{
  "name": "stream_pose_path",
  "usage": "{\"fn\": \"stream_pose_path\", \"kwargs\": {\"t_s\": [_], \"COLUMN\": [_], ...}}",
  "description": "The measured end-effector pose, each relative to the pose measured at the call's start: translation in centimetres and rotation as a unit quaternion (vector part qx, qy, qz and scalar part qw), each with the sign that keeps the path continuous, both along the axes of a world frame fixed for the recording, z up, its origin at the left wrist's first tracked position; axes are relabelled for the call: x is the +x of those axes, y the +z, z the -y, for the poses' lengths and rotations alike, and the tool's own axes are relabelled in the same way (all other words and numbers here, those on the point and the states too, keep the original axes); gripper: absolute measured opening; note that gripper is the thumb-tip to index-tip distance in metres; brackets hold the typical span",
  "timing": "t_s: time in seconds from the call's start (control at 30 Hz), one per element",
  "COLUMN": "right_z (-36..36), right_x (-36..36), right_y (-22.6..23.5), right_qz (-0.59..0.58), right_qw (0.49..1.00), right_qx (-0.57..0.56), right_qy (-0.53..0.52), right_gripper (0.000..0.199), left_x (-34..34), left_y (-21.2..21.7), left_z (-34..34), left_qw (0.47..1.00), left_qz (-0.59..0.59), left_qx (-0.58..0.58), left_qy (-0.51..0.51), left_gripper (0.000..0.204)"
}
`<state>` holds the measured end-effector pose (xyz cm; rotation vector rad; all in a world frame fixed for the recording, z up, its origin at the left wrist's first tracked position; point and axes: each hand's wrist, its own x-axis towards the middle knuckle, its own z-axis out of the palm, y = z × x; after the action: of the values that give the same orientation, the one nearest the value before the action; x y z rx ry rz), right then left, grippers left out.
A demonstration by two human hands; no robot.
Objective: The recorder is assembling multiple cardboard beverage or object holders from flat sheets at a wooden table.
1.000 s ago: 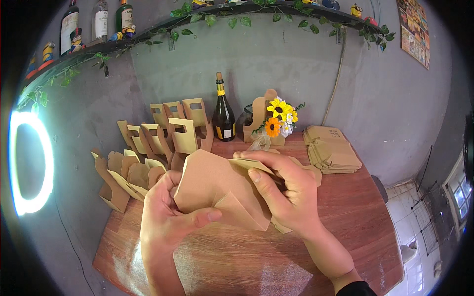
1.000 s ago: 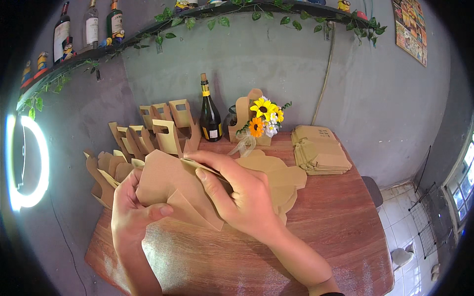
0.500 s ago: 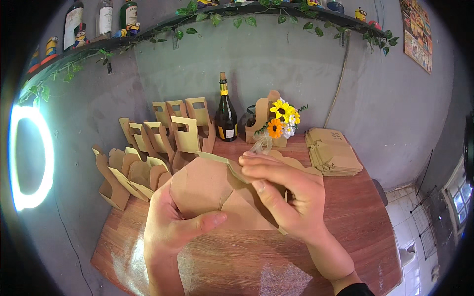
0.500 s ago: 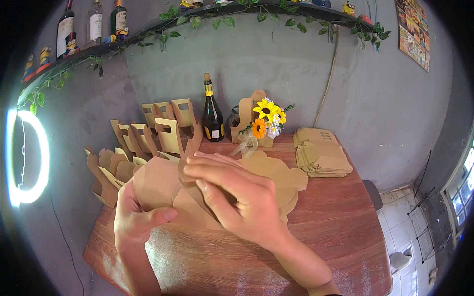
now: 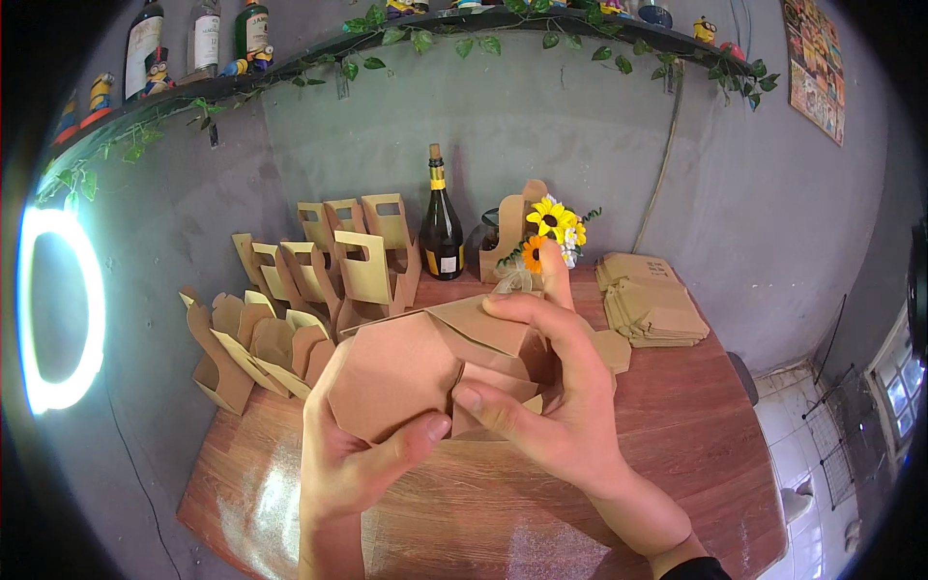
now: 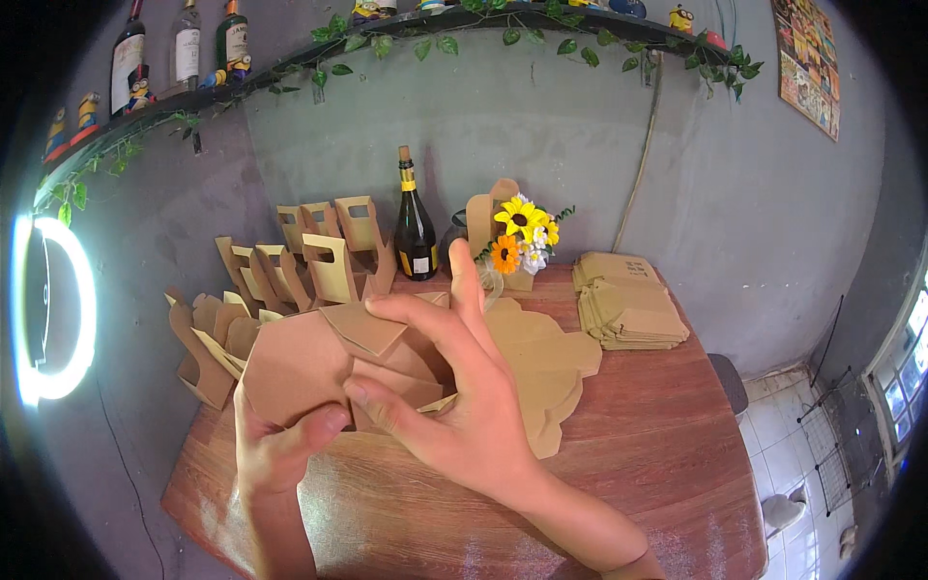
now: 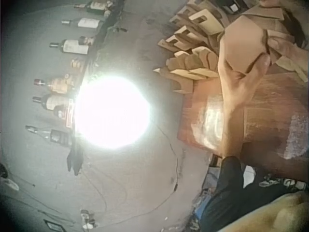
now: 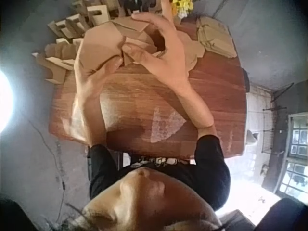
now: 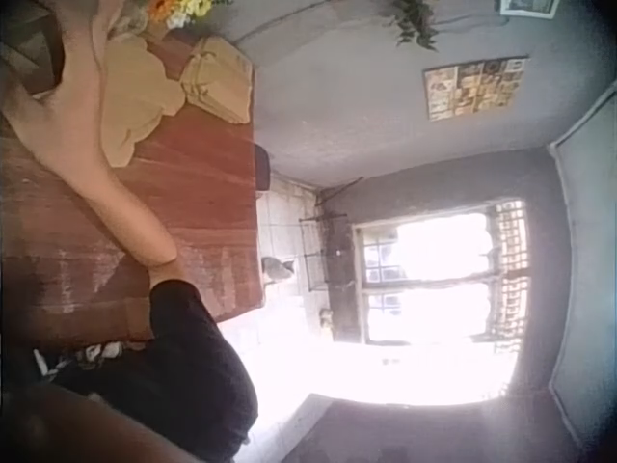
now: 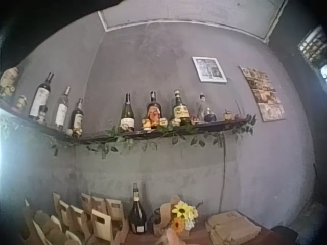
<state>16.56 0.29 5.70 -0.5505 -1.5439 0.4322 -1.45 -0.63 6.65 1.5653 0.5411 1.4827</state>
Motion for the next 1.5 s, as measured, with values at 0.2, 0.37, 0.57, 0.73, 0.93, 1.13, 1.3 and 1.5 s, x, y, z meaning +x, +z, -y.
{"fn": "stream_pose_path", "kwargs": {"t_s": [0.2, 0.37, 0.57, 0.73, 0.93, 1.13, 1.3, 1.5], "right_z": [-0.8, -0.8, 0.0, -0.3, -0.3, -0.9, -0.4, -0.9], "right_x": [0.7, 0.2, 0.5, 0.2, 0.3, -0.1, 0.2, 1.1], "right_y": [-1.0, -1.1, -0.1, -0.2, -0.3, -0.8, -0.3, 0.1], "right_qz": [-0.015, -0.049, -0.056, -0.08, -0.051, -0.08, 0.03, 0.085], "right_qw": [0.999, 0.998, 0.994, 0.989, 0.995, 0.993, 0.998, 0.994], "right_qx": [0.027, 0.003, -0.069, -0.06, -0.057, -0.051, 0.003, 0.003], "right_qy": [0.01, 0.044, 0.071, 0.111, 0.071, 0.066, -0.056, 0.073], "right_gripper": [0.042, 0.043, 0.043, 0.043, 0.042, 0.04, 0.04, 0.053], "left_x": [0.2, 0.5, 0.8, 0.5, 0.9, 0.7, 1.7, 0.7], "left_y": [-0.1, 0.3, 0.2, -0.4, -0.4, -0.1, 0.1, 0.7], "left_z": [0.3, 1.4, 1.2, 0.6, 0.6, 0.6, 0.7, 1.4], "left_qw": [1.0, 0.996, 0.995, 1.0, 1.0, 0.999, 0.998, 0.997], "left_qz": [-0.024, -0.067, -0.045, 0.014, 0.021, -0.038, -0.033, -0.023], "left_qx": [0.008, -0.035, -0.073, -0.013, -0.011, 0.019, 0.022, -0.032], "left_qy": [0.004, 0.053, 0.045, 0.013, 0.017, -0.004, 0.053, 0.072], "left_gripper": [0.05, 0.061, 0.059, 0.048, 0.05, 0.064, 0.066, 0.05]}}
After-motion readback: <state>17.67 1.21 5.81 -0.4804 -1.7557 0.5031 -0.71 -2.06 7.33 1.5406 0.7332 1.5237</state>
